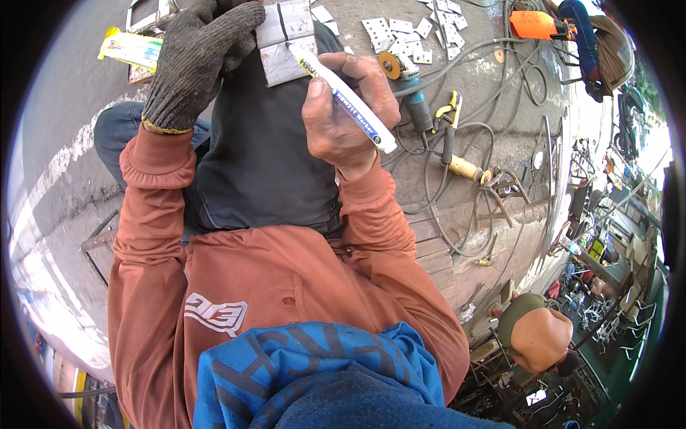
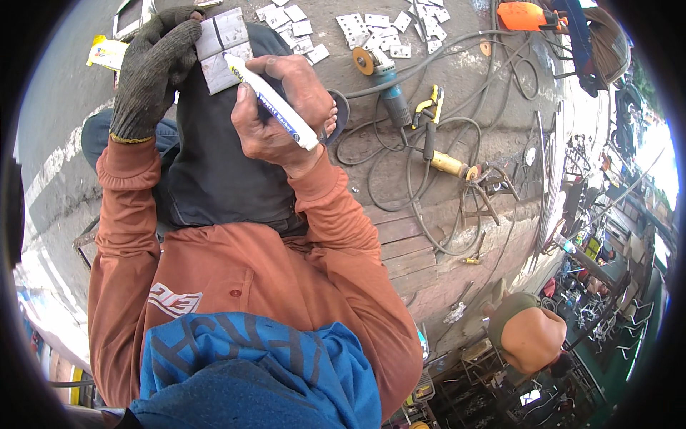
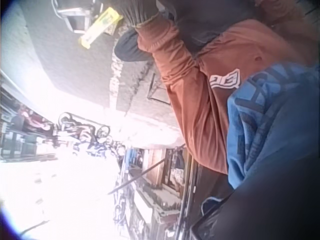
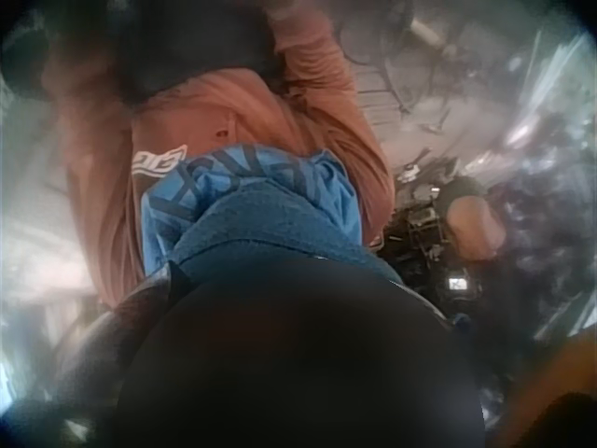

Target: The person sits on the floor and repeatedly picks up small rectangular metal pieces, marks them with a white marker, and places them back down. The person handles the pieces one at a time and continues the marking process throughout the clip.

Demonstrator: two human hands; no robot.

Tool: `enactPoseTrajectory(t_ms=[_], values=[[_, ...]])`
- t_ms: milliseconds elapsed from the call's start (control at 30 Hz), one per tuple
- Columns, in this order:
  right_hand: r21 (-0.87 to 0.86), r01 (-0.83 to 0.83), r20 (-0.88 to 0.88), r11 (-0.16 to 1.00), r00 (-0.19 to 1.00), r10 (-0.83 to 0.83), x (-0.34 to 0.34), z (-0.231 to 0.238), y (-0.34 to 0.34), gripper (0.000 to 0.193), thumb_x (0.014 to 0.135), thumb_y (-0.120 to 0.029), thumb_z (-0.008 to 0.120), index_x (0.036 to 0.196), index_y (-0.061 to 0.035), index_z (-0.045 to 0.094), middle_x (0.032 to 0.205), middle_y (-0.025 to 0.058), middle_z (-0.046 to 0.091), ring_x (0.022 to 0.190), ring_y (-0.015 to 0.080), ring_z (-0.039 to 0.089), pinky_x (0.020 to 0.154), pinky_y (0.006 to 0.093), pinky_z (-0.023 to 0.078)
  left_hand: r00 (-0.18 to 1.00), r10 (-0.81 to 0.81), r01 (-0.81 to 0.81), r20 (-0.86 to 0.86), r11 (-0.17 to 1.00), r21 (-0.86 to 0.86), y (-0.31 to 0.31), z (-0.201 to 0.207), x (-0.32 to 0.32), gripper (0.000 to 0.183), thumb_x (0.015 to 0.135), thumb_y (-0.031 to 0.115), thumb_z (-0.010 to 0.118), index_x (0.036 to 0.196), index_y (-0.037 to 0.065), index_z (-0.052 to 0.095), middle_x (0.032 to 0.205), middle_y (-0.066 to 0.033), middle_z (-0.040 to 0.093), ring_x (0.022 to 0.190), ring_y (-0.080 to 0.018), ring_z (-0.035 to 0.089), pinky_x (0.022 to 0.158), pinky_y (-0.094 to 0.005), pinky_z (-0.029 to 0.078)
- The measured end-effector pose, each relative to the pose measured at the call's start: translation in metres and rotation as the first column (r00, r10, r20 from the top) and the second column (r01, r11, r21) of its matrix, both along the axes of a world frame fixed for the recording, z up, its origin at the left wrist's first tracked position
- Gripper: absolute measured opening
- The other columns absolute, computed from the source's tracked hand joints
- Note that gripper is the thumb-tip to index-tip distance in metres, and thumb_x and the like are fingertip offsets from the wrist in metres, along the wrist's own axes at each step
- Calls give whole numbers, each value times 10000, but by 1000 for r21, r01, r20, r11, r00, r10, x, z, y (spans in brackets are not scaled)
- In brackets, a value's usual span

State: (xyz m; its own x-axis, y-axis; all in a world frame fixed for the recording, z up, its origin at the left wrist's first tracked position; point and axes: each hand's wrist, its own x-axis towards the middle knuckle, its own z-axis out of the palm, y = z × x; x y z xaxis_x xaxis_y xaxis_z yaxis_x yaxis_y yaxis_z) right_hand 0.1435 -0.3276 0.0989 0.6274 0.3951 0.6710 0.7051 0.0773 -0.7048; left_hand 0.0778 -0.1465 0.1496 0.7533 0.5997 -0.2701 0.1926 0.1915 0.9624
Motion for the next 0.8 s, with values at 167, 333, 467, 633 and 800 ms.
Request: enactPoseTrajectory(t_ms=[167,333,467,633,800], values=[[-15,-18,-61,1000,998,17,-1,1,-3,235,806,-75,639,985,77,636,820,93,593,686,131,564,594,268,460,999,44,-45,12,999,27,-14,18,5,324,901,118,654,1172,-53,601,787,2,579,602,-57,499,491,-191,382],[15,-70,-20,997,997,70,2,-3,-9,240,774,-84,634,950,74,595,834,129,628,706,165,590,633,282,497,999,18,-16,-34,998,56,-10,20,5,305,903,127,658,1151,-46,612,786,2,588,608,-60,505,497,-190,387],[73,-73,-40,995,996,76,5,-7,-13,204,700,-73,622,876,31,618,784,123,653,687,236,651,653,321,551,999,14,-12,-30,999,51,-11,19,5,270,916,142,664,1122,-29,626,791,0,601,610,-59,509,500,-193,392],[228,-117,-210,967,964,166,0,-3,-15,231,815,-101,615,1002,34,607,794,119,671,721,226,689,670,325,568,997,65,-64,42,997,-37,-9,10,4,237,926,156,670,1099,0,632,764,19,588,587,-61,498,487,-198,387],[-74,-51,-192,996,981,36,18,9,-4,408,1001,-175,619,1344,24,523,1131,143,694,935,181,684,781,287,532,959,36,-2,282,993,-121,14,-23,-3,302,989,202,667,1226,16,647,766,5,595,619,-52,494,539,-203,388]])
